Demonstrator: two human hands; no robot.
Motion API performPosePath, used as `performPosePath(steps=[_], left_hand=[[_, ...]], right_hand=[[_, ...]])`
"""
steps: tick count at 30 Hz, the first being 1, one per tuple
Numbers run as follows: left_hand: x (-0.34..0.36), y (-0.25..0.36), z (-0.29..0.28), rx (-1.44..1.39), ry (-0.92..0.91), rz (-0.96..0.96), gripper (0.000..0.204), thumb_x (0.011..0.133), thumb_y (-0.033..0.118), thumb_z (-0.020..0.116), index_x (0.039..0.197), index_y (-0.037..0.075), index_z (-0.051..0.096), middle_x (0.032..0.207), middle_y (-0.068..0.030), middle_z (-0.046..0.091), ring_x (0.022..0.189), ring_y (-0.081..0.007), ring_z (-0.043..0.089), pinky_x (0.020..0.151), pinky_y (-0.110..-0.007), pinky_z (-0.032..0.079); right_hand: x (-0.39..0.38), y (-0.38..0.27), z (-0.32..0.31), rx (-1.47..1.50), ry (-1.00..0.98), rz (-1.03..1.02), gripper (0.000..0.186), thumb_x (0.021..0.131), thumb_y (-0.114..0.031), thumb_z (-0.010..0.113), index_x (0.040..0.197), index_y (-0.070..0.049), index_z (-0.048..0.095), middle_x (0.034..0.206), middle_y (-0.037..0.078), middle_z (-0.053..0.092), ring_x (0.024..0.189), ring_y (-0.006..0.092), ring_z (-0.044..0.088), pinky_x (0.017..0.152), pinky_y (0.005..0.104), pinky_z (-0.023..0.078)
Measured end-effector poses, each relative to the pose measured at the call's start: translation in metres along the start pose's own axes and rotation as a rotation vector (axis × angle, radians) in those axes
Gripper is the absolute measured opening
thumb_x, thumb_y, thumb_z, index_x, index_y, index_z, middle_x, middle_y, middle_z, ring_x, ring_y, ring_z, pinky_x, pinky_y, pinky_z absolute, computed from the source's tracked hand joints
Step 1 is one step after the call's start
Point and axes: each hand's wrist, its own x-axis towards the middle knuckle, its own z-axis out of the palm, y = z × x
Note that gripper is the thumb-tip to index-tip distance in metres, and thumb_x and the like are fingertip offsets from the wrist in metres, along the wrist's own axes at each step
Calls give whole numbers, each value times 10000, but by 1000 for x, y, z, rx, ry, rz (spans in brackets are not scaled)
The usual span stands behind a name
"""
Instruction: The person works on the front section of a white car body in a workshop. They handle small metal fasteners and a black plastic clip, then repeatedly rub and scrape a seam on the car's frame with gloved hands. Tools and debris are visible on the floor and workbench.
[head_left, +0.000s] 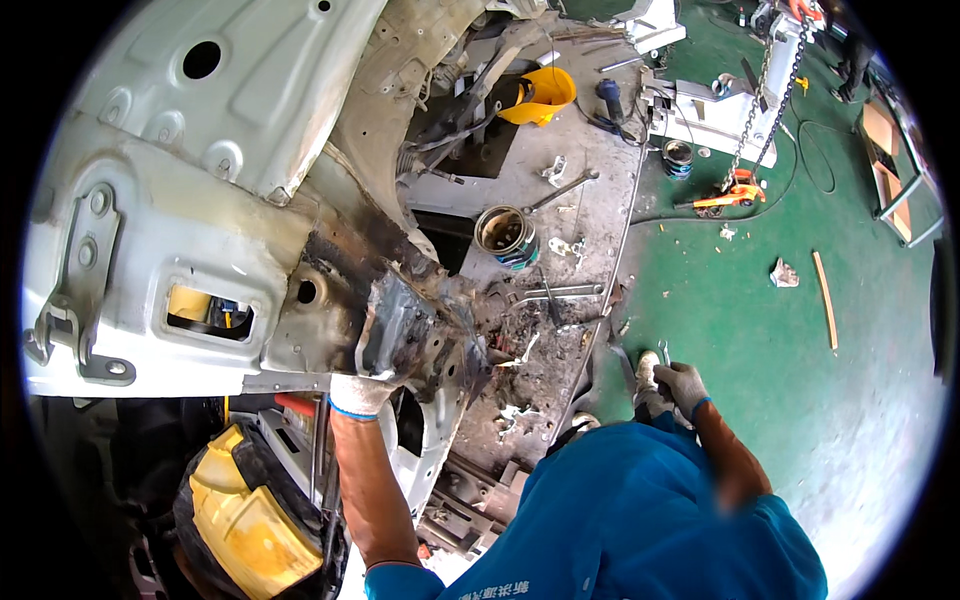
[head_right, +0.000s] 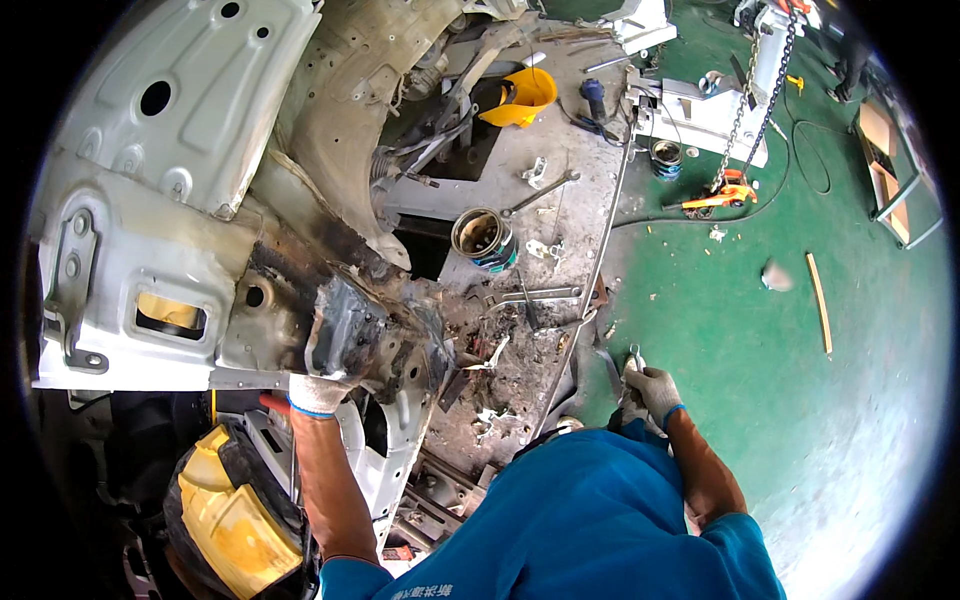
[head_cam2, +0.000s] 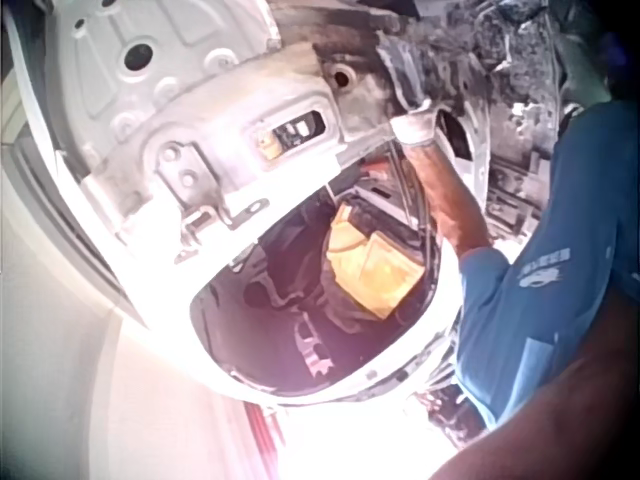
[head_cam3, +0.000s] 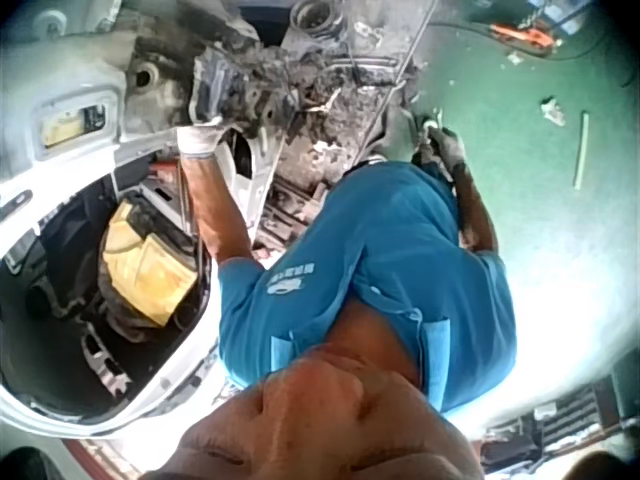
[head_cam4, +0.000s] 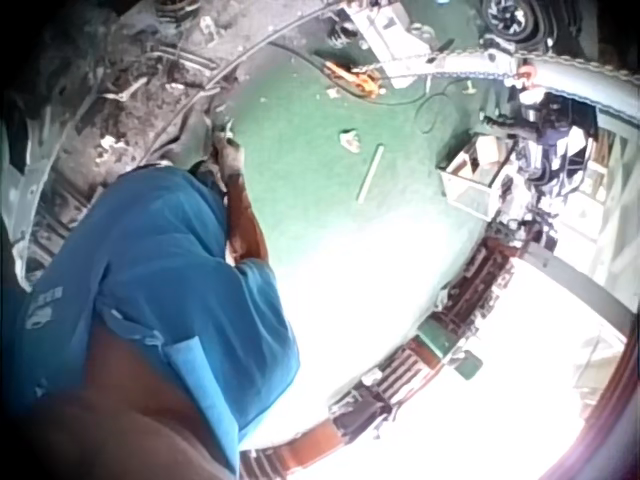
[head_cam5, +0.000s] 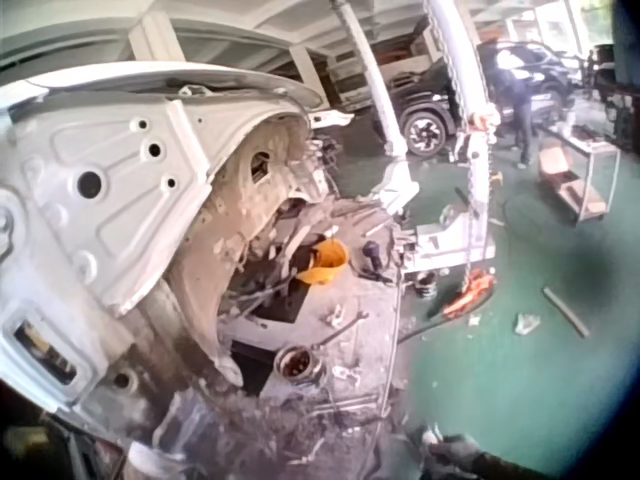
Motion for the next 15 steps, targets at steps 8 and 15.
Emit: performPosePath(steps=[8,15], left_hand=[[-12,-11,6,-785,-226,-424,898,858,412,816,1600,139,390,1609,-124,458,1413,-252,512,1145,-380,458],[-7,-9,22,-924,-123,-335,1021,834,242,819,1654,61,237,1588,-134,468,1407,-274,503,1161,-393,444]], right_hand=[[-13,4,10,18,3,22,317,923,-299,687,863,13,687,715,40,618,607,142,571,569,315,459],[-25,-8,14,95,8,30,288,944,-284,693,913,3,696,746,40,634,617,130,574,567,309,464]])
